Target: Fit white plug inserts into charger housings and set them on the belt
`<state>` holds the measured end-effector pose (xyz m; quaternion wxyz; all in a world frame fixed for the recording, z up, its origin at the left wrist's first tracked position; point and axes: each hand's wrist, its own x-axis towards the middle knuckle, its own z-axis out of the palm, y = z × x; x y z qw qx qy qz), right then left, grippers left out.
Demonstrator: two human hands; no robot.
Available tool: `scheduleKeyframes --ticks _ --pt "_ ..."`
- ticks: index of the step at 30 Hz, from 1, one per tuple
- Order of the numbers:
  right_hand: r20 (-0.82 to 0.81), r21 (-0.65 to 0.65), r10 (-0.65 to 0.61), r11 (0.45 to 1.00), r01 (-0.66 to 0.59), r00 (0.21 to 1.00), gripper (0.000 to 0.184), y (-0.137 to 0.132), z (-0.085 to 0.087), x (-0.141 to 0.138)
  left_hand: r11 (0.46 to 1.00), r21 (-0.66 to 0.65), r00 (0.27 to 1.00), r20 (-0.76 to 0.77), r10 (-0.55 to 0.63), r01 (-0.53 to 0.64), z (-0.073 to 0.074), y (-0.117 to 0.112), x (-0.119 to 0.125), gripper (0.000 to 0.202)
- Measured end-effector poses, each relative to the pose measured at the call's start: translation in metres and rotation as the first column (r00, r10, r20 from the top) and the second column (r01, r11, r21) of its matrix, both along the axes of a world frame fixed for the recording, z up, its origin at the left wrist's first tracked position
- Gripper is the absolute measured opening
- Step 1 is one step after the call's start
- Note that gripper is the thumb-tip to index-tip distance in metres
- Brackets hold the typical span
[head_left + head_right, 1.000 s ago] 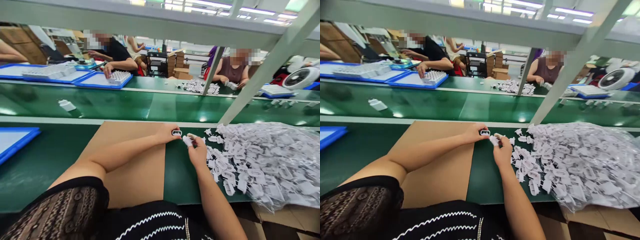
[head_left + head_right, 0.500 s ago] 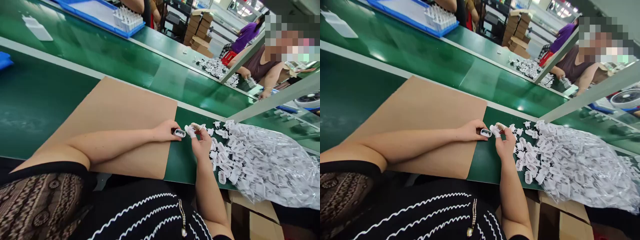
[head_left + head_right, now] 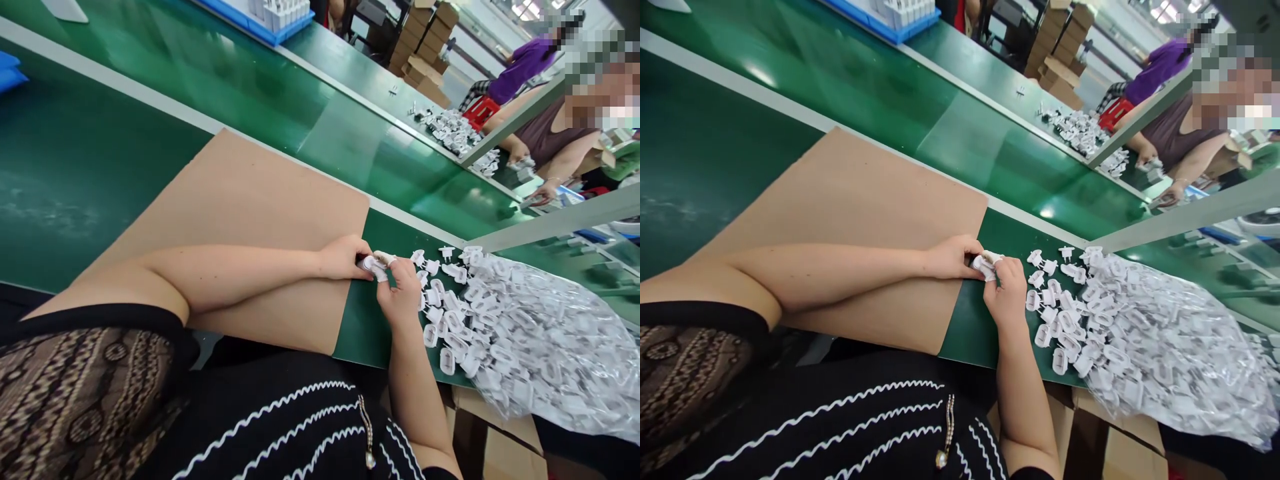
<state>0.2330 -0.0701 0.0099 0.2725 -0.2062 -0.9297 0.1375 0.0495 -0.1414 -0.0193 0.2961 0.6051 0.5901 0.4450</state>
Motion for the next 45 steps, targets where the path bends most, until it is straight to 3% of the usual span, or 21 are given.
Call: scheduleKeyframes --ticks 9,13,18,21,23,26,29,32,35,38,41,43,45 --pt "0.107 0.061 -0.017 0.998 0.010 0.994 0.025 0.002 0.012 -0.005 1.000 0.005 0.999 0.048 -0.021 0.021 -0.002 0.001 -0.001 0.027" --pt "0.124 0.091 -0.054 0.995 0.043 0.991 0.024 0.004 0.009 -0.005 1.000 0.009 0.999 0.053 -0.010 0.010 -0.005 0.003 -0.001 0.027" --pt "-0.010 -0.059 -0.089 0.994 0.088 0.996 0.026 0.000 -0.006 -0.002 1.000 -0.001 1.000 0.027 0.016 -0.016 -0.006 0.002 0.002 0.030" --pt "-0.158 -0.233 -0.112 0.970 0.073 0.981 0.042 0.003 -0.011 0.000 0.999 -0.047 0.998 0.068 0.017 -0.014 -0.005 0.002 0.004 0.031" --pt "-0.186 -0.241 -0.195 0.959 0.148 0.963 0.052 0.009 -0.012 0.003 0.992 -0.125 0.994 0.110 -0.014 0.028 -0.004 0.007 0.001 0.033" --pt "-0.057 -0.076 -0.406 0.913 0.402 0.912 0.055 0.023 -0.017 0.009 0.973 -0.226 0.993 0.113 -0.022 0.047 -0.001 0.032 -0.016 0.036" --pt "0.106 0.070 -0.537 0.843 0.533 0.837 0.055 0.033 -0.025 0.015 0.955 -0.246 0.986 -0.013 0.164 -0.163 0.006 0.074 -0.044 0.037" --pt "0.148 0.168 -0.532 0.845 0.508 0.834 0.049 0.038 -0.031 0.020 0.885 -0.205 0.907 -0.147 0.395 -0.419 0.014 0.116 -0.076 0.034" --pt "0.137 0.196 -0.507 0.856 0.478 0.851 0.046 0.042 -0.032 0.023 0.807 -0.166 0.819 -0.211 0.533 -0.567 0.020 0.143 -0.102 0.031" --pt "0.061 0.110 -0.454 0.888 0.446 0.889 0.044 0.045 -0.030 0.023 0.727 -0.160 0.741 -0.244 0.626 -0.667 0.024 0.154 -0.116 0.031" --pt "-0.092 -0.131 -0.374 0.923 0.362 0.923 0.039 0.042 -0.027 0.018 0.646 -0.137 0.656 -0.270 0.705 -0.751 0.028 0.152 -0.114 0.049" --pt "-0.160 -0.326 -0.364 0.897 0.299 0.918 0.042 0.037 -0.024 0.013 0.588 -0.044 0.577 -0.269 0.771 -0.808 0.030 0.142 -0.103 0.066" --pt "-0.182 -0.487 -0.378 0.837 0.251 0.908 0.046 0.031 -0.021 0.010 0.586 0.103 0.559 -0.207 0.803 -0.804 0.027 0.125 -0.083 0.072"
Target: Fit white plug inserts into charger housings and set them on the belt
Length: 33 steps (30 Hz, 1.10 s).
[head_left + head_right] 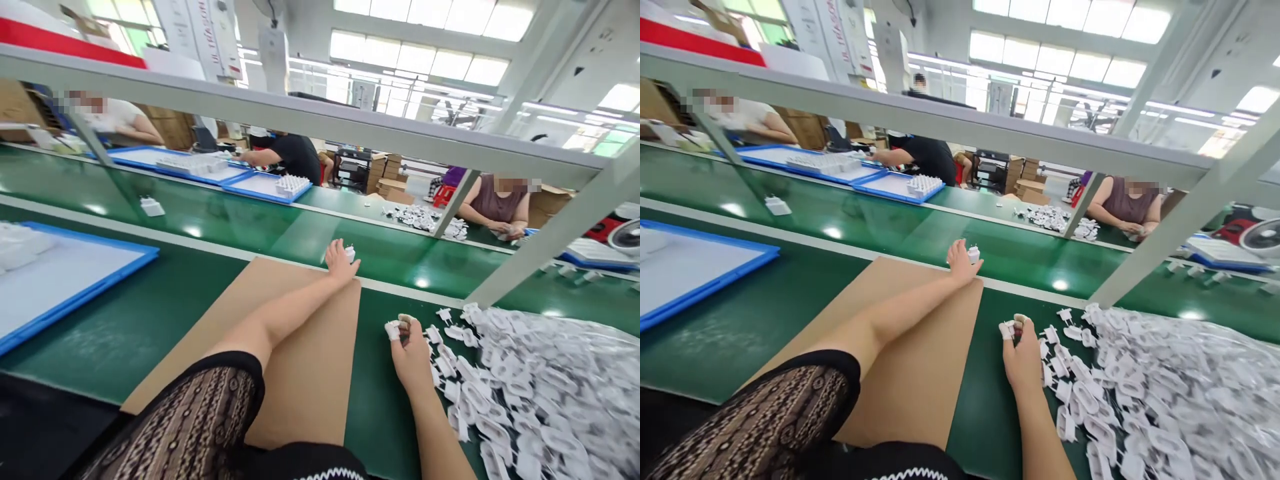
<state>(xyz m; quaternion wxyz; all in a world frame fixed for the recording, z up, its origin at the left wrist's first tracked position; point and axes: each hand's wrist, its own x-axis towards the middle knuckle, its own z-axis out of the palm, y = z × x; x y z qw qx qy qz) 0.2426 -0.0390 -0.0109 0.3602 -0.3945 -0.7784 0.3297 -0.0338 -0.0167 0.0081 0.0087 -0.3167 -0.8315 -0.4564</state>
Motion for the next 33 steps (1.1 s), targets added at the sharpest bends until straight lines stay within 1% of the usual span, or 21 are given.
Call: scheduleKeyframes --ticks 1,2,3,4,5,6,7,8,9,10,13,16,17,19,21,23,26,29,31,33 --pt "-0.034 -0.065 0.009 0.998 -0.012 0.999 0.046 -0.003 0.002 -0.001 0.993 0.085 0.997 -0.021 -0.076 0.078 -0.003 -0.011 0.012 0.068" --pt "-0.067 -0.118 0.023 0.993 -0.031 0.997 0.046 -0.005 0.004 -0.002 0.970 0.145 0.980 0.012 -0.200 0.196 -0.008 -0.022 0.025 0.063" --pt "-0.098 -0.161 0.037 0.986 -0.053 0.994 0.047 -0.007 0.006 -0.003 0.919 0.185 0.924 0.098 -0.371 0.349 -0.013 -0.034 0.038 0.057" --pt "-0.121 -0.198 0.051 0.977 -0.074 0.991 0.049 -0.009 0.007 -0.003 0.843 0.236 0.823 0.206 -0.530 0.484 -0.019 -0.045 0.051 0.053" --pt "-0.133 -0.231 0.060 0.969 -0.090 0.989 0.051 -0.010 0.008 -0.004 0.754 0.298 0.691 0.303 -0.656 0.585 -0.024 -0.056 0.062 0.053" --pt "-0.135 -0.260 0.064 0.961 -0.097 0.989 0.053 -0.011 0.009 -0.004 0.655 0.367 0.539 0.376 -0.754 0.661 -0.029 -0.064 0.072 0.056" --pt "-0.132 -0.282 0.063 0.954 -0.098 0.989 0.055 -0.011 0.009 -0.005 0.572 0.427 0.404 0.424 -0.811 0.700 -0.033 -0.071 0.079 0.059" --pt "-0.129 -0.299 0.058 0.950 -0.095 0.990 0.055 -0.011 0.009 -0.006 0.513 0.469 0.304 0.451 -0.839 0.720 -0.035 -0.076 0.085 0.061" --pt "-0.129 -0.311 0.050 0.946 -0.088 0.990 0.056 -0.010 0.009 -0.007 0.480 0.493 0.240 0.472 -0.848 0.726 -0.037 -0.078 0.088 0.062" --pt "-0.127 -0.321 0.037 0.944 -0.076 0.991 0.057 -0.010 0.008 -0.007 0.472 0.504 0.207 0.494 -0.844 0.723 -0.039 -0.079 0.090 0.062" --pt "-0.126 -0.356 -0.008 0.934 -0.037 0.992 0.062 -0.006 0.004 -0.008 0.492 0.516 0.154 0.564 -0.811 0.701 -0.043 -0.074 0.089 0.061" --pt "-0.194 -0.408 -0.046 0.912 -0.038 0.980 0.069 -0.001 0.000 -0.009 0.485 0.540 0.105 0.587 -0.803 0.688 -0.048 -0.069 0.088 0.062" --pt "-0.229 -0.428 -0.057 0.902 -0.048 0.972 0.072 0.000 0.000 -0.010 0.486 0.546 0.104 0.586 -0.804 0.682 -0.049 -0.069 0.087 0.063" --pt "-0.277 -0.464 -0.065 0.883 -0.074 0.959 0.074 0.002 0.000 -0.011 0.508 0.557 0.127 0.582 -0.803 0.657 -0.050 -0.068 0.088 0.066" --pt "-0.296 -0.484 -0.046 0.868 -0.108 0.954 0.071 0.003 0.001 -0.012 0.536 0.567 0.157 0.582 -0.798 0.625 -0.050 -0.069 0.089 0.068" --pt "-0.293 -0.482 -0.024 0.867 -0.126 0.956 0.065 0.003 0.002 -0.012 0.548 0.576 0.165 0.583 -0.796 0.607 -0.050 -0.070 0.090 0.068" --pt "-0.231 -0.470 -0.034 0.879 -0.082 0.972 0.060 0.004 0.003 -0.010 0.533 0.577 0.160 0.571 -0.805 0.619 -0.049 -0.071 0.090 0.065" --pt "-0.156 -0.456 -0.062 0.890 -0.016 0.986 0.061 0.005 0.003 -0.007 0.498 0.560 0.155 0.547 -0.823 0.662 -0.048 -0.074 0.089 0.061" --pt "-0.138 -0.439 -0.063 0.899 -0.004 0.988 0.061 0.005 0.003 -0.005 0.467 0.550 0.145 0.528 -0.837 0.693 -0.047 -0.075 0.087 0.059" --pt "-0.126 -0.424 -0.048 0.906 -0.010 0.991 0.060 0.006 0.003 -0.005 0.447 0.535 0.150 0.508 -0.848 0.716 -0.046 -0.076 0.087 0.056"
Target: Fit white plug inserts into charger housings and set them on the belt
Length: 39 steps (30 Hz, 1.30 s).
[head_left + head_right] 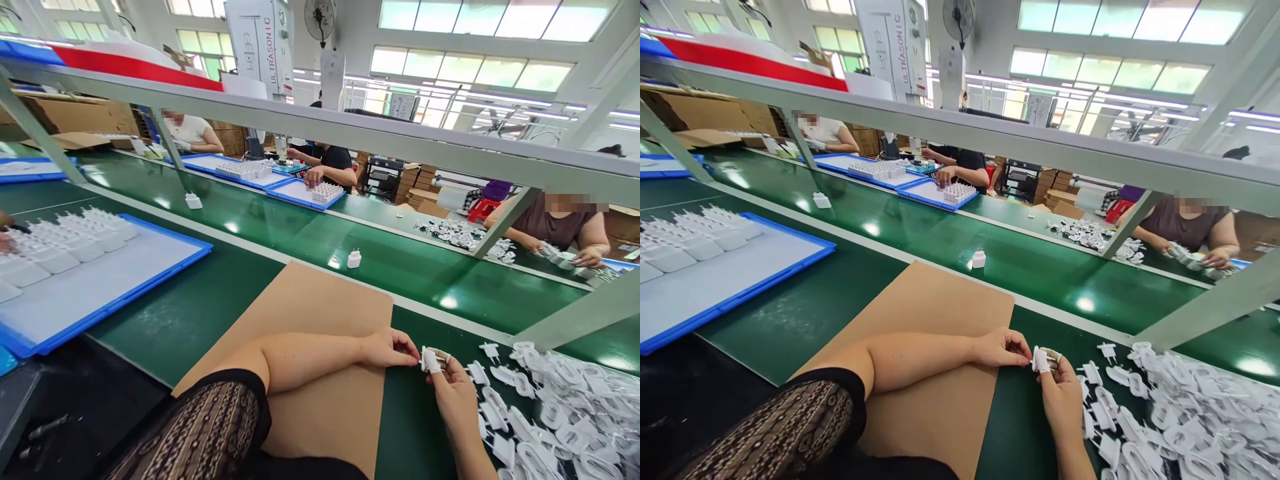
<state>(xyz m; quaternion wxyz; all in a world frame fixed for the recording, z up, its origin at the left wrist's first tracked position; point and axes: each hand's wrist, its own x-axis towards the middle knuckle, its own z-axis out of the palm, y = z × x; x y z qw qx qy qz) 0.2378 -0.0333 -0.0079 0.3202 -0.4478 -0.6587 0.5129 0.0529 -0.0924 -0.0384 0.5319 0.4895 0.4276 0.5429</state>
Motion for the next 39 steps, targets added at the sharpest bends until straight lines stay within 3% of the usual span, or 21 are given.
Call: scheduleKeyframes --ticks 14,23,29,39 --pt "0.109 0.059 0.081 0.994 -0.088 0.991 0.052 0.003 -0.009 0.003 0.998 0.056 0.987 -0.157 0.022 -0.013 -0.003 -0.001 0.000 0.036" --pt "0.171 0.130 0.073 0.987 -0.096 0.983 0.052 -0.001 -0.001 0.003 0.992 0.120 0.983 -0.174 0.056 -0.035 -0.006 -0.001 0.001 0.045" --pt "0.110 0.115 0.042 0.992 -0.054 0.993 0.055 -0.006 0.003 -0.002 0.995 0.092 0.986 -0.162 0.050 -0.035 -0.005 -0.001 0.002 0.043" --pt "0.043 0.069 0.080 0.994 -0.082 0.996 0.051 -0.001 -0.007 0.001 0.997 0.076 0.978 -0.206 0.021 -0.005 -0.004 0.000 0.000 0.036"
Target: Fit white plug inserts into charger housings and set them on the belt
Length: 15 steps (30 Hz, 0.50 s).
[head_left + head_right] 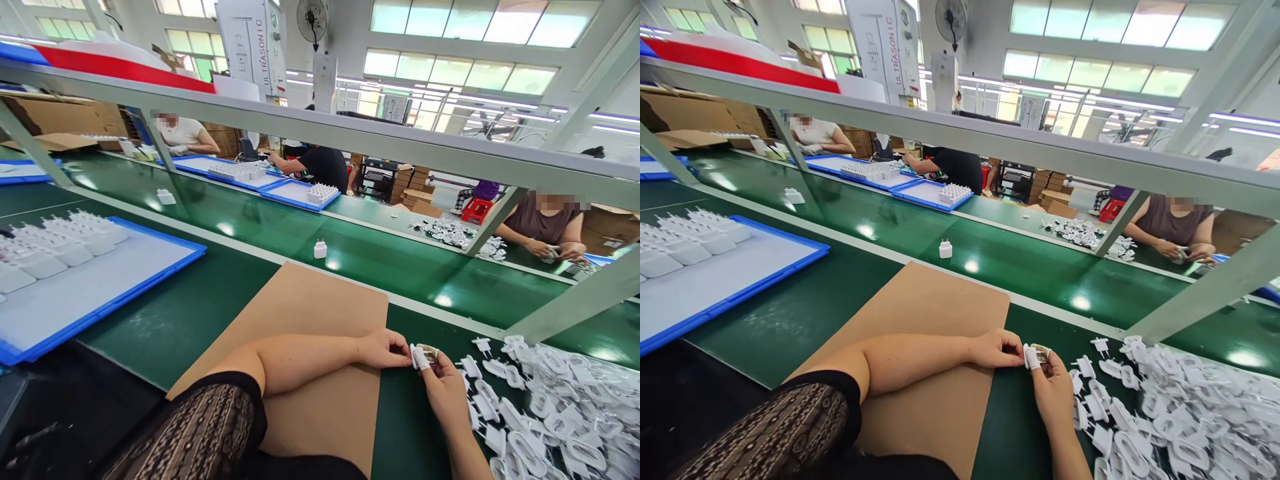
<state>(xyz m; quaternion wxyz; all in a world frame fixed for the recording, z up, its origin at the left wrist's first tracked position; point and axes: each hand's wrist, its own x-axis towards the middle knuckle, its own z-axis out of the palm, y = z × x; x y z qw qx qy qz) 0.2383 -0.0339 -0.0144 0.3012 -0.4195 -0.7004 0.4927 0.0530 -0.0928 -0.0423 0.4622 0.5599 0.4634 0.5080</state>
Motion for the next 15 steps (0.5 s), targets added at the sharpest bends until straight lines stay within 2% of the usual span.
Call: scheduleKeyframes --ticks 7,15 --pt "0.001 -0.016 0.020 1.000 -0.020 1.000 0.051 0.0023 -0.0060 0.0003 0.998 0.059 0.996 -0.082 0.019 -0.014 -0.0022 0.0005 -0.0013 0.014" --pt "0.031 0.021 0.023 0.999 -0.024 0.999 0.048 -0.0001 -0.0030 0.0010 0.999 0.036 0.994 -0.102 0.028 -0.024 -0.0021 0.0002 -0.0008 0.001"
